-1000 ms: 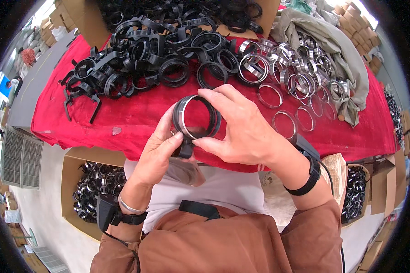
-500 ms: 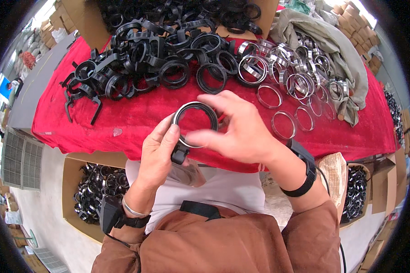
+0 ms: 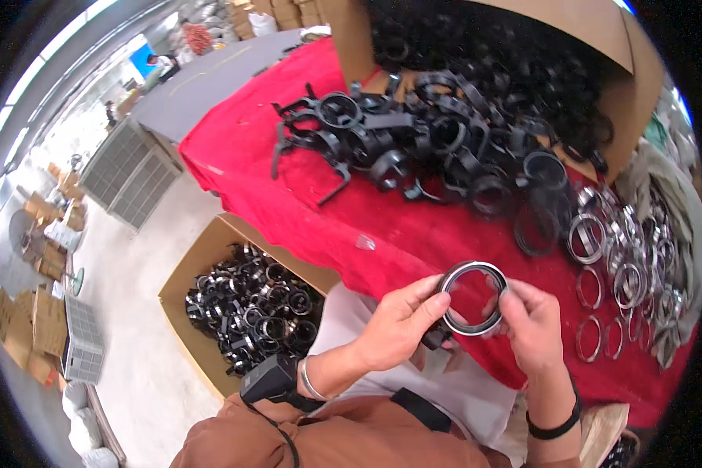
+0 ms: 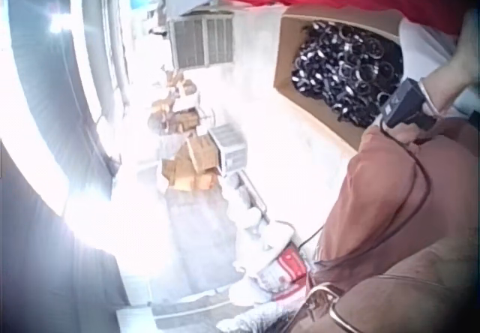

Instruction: Sorting and inspecting metal rings and plastic components at a factory workstation.

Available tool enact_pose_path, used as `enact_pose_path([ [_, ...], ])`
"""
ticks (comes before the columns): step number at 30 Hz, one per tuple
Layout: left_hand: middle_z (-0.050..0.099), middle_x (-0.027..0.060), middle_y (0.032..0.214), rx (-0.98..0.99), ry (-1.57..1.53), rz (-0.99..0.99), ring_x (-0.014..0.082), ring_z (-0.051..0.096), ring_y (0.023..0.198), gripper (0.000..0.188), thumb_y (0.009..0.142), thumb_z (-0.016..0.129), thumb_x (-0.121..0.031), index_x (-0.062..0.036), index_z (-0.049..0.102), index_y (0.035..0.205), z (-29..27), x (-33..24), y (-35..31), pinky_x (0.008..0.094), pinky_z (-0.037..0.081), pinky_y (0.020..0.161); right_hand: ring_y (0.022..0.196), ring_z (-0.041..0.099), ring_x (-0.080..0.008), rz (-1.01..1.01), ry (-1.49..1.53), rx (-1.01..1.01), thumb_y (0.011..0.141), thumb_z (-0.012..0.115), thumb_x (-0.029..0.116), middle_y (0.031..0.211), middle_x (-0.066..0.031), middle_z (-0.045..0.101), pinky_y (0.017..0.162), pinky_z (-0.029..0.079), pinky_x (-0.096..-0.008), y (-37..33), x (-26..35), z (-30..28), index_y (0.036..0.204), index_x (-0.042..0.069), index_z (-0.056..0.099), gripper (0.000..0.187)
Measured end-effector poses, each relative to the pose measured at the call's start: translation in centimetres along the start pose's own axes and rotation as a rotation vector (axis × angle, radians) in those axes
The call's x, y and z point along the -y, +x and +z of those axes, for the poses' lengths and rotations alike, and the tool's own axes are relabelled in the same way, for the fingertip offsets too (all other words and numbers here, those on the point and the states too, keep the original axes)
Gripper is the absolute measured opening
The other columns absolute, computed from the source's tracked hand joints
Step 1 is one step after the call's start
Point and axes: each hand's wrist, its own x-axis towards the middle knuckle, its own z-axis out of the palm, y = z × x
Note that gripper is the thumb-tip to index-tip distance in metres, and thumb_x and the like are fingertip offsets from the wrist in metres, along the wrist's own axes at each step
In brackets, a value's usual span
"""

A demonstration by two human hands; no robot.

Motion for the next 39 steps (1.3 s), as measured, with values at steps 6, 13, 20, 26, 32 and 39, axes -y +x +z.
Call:
enact_pose_path([
  [6, 0.065, 0.0056, 0.085, -0.034, -0.114, 0.047, 0.0079, 0.059, 0.067, 0.034, 0.097, 0.047, -0.021, 0.0006, 0.048, 0.124, -1.3, -1.7, -1.6, 0.0211, 0.05, 0.061, 0.057, 0.061, -0.0149, -0.078, 0.195, 0.134, 0.087, 0.06, 0.013, 0.073, -0.009, 0.062, 0.051, 0.054, -0.0268, 0.6, 0.0, 2.2, 0.105, -0.009, 0.057, 0.029],
  [13, 0.059, 0.0019, 0.085, -0.649, 0.395, 0.306, 0.0099, 0.055, 0.068, 0.027, 0.089, 0.06, -0.025, -0.0037, 0.054, 0.105, -13.9, -8.9, 0.0, 0.0253, 0.045, 0.061, 0.085, 0.058, -0.0188, -0.369, -0.412, 0.034, 0.08, 0.068, 0.013, 0.1, -0.0131, 0.059, 0.071, 0.049, -0.0286, 1.8, -0.3, 1.7, 0.113, -0.004, 0.057, 0.039],
  [20, 0.063, 0.0193, 0.094, -1.008, 1.101, 0.412, 0.0312, 0.062, 0.09, 0.046, 0.067, 0.073, -0.01, 0.0025, 0.047, 0.103, -31.8, -13.5, 3.3, 0.0381, 0.047, 0.079, 0.089, 0.053, -0.0362, -0.677, -1.1, -0.063, 0.071, 0.066, 0.003, 0.1, -0.0195, 0.054, 0.076, 0.045, -0.0403, 1.8, -2.7, 0.6, 0.104, -0.003, 0.057, 0.034],
  [26, 0.066, 0.0189, 0.091, -1.0, 1.239, 0.291, 0.0326, 0.064, 0.09, 0.038, 0.069, 0.072, -0.021, 0.0001, 0.059, 0.098, -38.5, -16.5, 9.4, 0.0393, 0.048, 0.078, 0.087, 0.05, -0.0365, -0.803, -1.338, -0.059, 0.066, 0.066, 0.003, 0.099, -0.0186, 0.052, 0.074, 0.042, -0.0441, 2.1, -3.5, 0.9, 0.101, -0.001, 0.057, 0.036],
  [32, 0.046, 0.0191, 0.131, -1.228, 1.66, -0.122, 0.0335, 0.041, 0.123, 0.07, 0.08, 0.063, -0.042, -0.0046, 0.039, 0.134, -36.2, -16.9, 12.3, 0.0537, 0.035, 0.095, 0.085, 0.05, -0.0356, -0.786, -1.331, -0.047, 0.065, 0.065, 0.003, 0.098, -0.0189, 0.052, 0.073, 0.041, -0.0433, 2.4, -3.8, 0.6, 0.1, 0.0, 0.057, 0.036],
  [39, 0.049, 0.0193, 0.12, -1.264, 1.799, 0.563, 0.0367, 0.042, 0.116, 0.054, 0.082, 0.061, -0.036, -0.0008, 0.049, 0.121, -34.9, -14.2, 11.1, 0.0518, 0.035, 0.094, 0.086, 0.05, -0.0357, -0.765, -1.32, -0.047, 0.065, 0.065, 0.004, 0.099, -0.0185, 0.052, 0.073, 0.041, -0.0432, 2.4, -3.5, 0.8, 0.1, -0.001, 0.057, 0.035],
])
